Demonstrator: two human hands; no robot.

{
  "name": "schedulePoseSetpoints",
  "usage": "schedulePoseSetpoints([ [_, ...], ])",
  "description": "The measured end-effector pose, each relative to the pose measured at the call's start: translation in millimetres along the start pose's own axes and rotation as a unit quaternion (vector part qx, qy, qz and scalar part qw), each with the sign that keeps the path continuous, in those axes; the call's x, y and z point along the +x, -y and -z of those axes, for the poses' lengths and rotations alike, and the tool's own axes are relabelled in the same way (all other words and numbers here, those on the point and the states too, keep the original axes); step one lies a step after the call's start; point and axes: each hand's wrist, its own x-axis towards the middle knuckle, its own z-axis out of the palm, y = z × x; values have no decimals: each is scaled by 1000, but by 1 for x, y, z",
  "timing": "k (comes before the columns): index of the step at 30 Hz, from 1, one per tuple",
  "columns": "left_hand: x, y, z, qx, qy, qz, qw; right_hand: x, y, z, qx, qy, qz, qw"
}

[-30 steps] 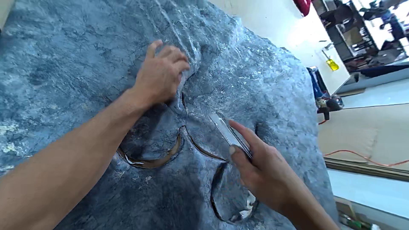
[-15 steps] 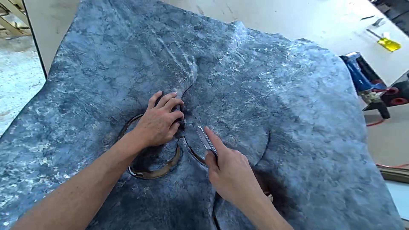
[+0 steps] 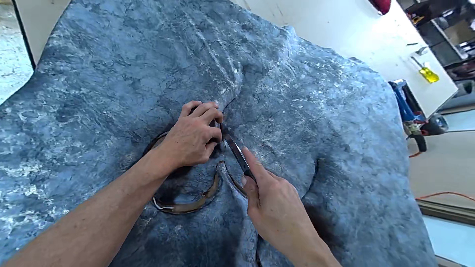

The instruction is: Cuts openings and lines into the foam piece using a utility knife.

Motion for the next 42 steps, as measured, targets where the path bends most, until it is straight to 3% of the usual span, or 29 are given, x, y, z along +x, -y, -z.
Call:
schedulePoseSetpoints([
  [8,1,0,-1,2,5,10,1000,5,15,4,-67,62,-32,995],
  [13,3,0,-2,-7,7,21,1000,-2,23,12,-119,149,-61,980],
  [21,2,-2,-1,9,14,15,1000,-25,19,20,-89,188,-71,976],
  [28,3,-11,4,40,61,9,997,-31,1,26,-29,47,-62,997],
  [34,4,-7,5,12,82,0,997,-13,6,7,-18,13,-34,999],
  [42,6,-3,1,-45,52,11,998,-18,13,-24,-31,-17,-31,999],
])
